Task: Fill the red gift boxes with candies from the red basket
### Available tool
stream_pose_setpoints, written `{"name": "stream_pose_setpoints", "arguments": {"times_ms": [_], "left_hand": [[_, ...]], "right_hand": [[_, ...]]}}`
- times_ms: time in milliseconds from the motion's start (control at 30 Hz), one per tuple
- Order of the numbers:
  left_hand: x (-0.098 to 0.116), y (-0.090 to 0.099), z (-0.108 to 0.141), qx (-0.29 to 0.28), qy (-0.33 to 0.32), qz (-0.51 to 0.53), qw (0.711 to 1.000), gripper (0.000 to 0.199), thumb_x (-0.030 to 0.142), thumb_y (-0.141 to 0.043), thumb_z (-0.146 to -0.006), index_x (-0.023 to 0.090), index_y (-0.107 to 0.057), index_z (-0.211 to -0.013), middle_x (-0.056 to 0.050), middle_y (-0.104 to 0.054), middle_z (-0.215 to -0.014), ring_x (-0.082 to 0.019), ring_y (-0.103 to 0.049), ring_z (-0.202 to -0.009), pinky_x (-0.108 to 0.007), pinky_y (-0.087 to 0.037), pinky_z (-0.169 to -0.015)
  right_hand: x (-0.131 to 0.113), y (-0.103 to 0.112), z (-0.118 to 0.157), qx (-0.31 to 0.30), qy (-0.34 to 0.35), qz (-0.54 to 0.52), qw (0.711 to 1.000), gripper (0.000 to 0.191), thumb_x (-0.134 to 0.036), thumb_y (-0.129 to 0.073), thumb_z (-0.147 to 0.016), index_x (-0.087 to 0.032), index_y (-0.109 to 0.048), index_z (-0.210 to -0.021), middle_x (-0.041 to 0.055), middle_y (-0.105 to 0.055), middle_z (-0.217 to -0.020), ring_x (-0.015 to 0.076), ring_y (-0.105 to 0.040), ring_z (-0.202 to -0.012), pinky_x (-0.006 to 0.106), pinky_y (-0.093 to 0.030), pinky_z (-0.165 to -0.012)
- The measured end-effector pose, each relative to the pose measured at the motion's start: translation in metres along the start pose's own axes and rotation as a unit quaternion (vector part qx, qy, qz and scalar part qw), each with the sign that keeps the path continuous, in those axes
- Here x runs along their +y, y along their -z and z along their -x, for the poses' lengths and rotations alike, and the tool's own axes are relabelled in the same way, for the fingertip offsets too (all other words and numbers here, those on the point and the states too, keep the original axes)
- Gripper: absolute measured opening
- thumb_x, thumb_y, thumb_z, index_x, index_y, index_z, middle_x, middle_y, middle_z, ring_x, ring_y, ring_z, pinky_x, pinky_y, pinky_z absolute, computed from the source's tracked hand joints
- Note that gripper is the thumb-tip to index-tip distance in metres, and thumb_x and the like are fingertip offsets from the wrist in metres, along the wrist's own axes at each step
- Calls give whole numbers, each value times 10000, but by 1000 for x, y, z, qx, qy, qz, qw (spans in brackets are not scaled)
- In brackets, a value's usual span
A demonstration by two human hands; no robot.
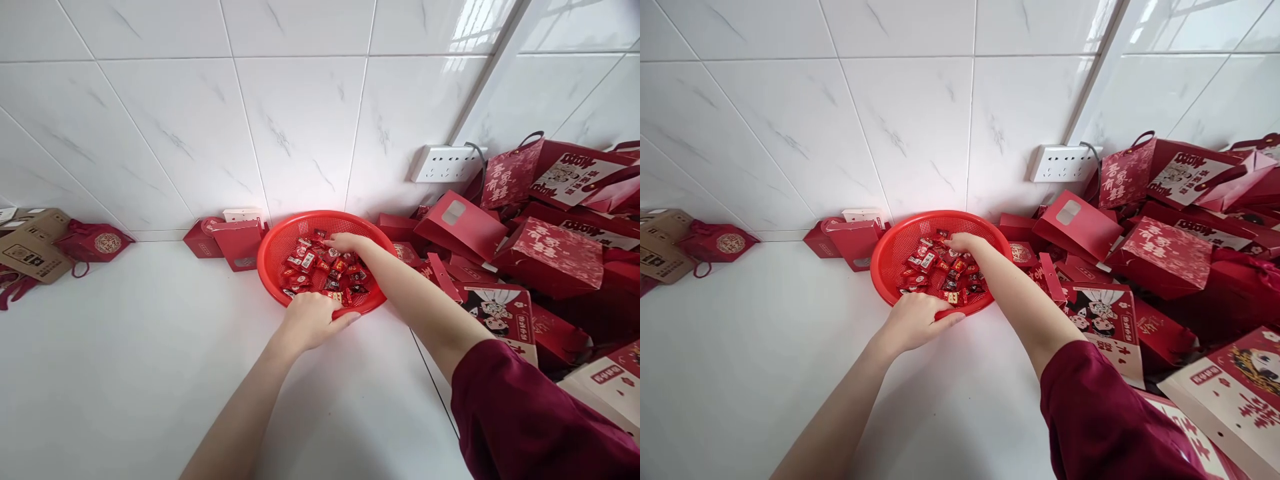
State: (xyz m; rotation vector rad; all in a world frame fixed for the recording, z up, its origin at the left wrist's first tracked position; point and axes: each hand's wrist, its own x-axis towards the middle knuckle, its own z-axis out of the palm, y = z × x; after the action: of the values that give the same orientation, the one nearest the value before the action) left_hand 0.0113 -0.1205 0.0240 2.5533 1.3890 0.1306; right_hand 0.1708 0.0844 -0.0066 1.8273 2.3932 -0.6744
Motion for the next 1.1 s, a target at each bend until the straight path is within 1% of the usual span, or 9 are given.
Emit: {"name": "stream_pose_setpoints", "arguments": {"times_ms": [133,233,333,500,633,733,867,1000,1100], "left_hand": [[-1,-2,0,-5,3,7,1000,618,667,-299,-937,187,-523,-618,-20,-575,-581,-172,-501,-543,-274,-211,-524],[-2,-2,0,-5,3,14,1000,608,670,-297,-937,200,-572,-665,-19,-603,-606,-186,-527,-570,-273,-214,-518],[-2,-2,0,-3,-3,11,1000,612,663,-282,-944,202,-572,-665,-17,-600,-593,-190,-534,-572,-274,-214,-516],[0,0,0,0,-4,7,1000,616,660,-287,-944,195,-543,-632,-21,-587,-582,-188,-541,-567,-279,-209,-512],[1,0,0,-2,1,8,1000,621,667,-296,-938,199,-568,-632,-24,-604,-597,-196,-561,-579,-282,-237,-518],[0,-1,1,3,1,7,1000,620,677,-306,-930,209,-609,-658,-30,-626,-619,-212,-590,-614,-280,-281,-537],[0,-2,1,12,5,3,1000,644,702,-294,-920,216,-648,-690,-45,-641,-635,-236,-618,-656,-287,-333,-570],[0,-2,1,15,4,1,1000,627,692,-317,-918,222,-676,-708,-57,-665,-664,-248,-640,-698,-293,-374,-609],[1,-1,2,18,5,-2,1000,620,692,-331,-912,227,-677,-690,-55,-665,-654,-249,-639,-694,-295,-377,-612]], "right_hand": [[3,12,-7,-48,21,-34,998,309,-397,-555,-962,-160,-628,-1147,74,-643,-1152,200,-642,-972,391,-549,-844],[0,13,-10,-23,19,-26,999,309,-377,-560,-961,-169,-612,-1184,84,-622,-1202,211,-628,-1017,412,-539,-873],[-2,2,-10,2,31,-12,999,375,-375,-578,-949,-183,-569,-1270,104,-564,-1314,250,-585,-1130,475,-498,-950],[-10,-23,-11,-9,81,4,997,600,-379,-645,-903,-219,-426,-1438,129,-390,-1507,322,-446,-1319,567,-383,-1063],[-21,-17,-11,-3,87,23,996,522,-345,-637,-912,-201,-484,-1390,119,-495,-1416,311,-481,-1287,585,-372,-1065],[-26,-5,0,15,100,16,995,457,-341,-623,-922,-199,-526,-1346,113,-510,-1404,288,-512,-1257,539,-417,-1040],[-23,5,28,53,111,-14,992,439,-351,-622,-923,-192,-542,-1324,110,-544,-1370,267,-551,-1211,505,-447,-1015],[-19,10,54,80,97,-46,991,411,-386,-625,-918,-161,-579,-1259,100,-639,-1223,224,-638,-1050,454,-505,-932],[-19,13,75,111,84,-67,988,410,-441,-640,-890,-174,-628,-1201,89,-674,-1191,220,-648,-1042,394,-496,-931]]}}
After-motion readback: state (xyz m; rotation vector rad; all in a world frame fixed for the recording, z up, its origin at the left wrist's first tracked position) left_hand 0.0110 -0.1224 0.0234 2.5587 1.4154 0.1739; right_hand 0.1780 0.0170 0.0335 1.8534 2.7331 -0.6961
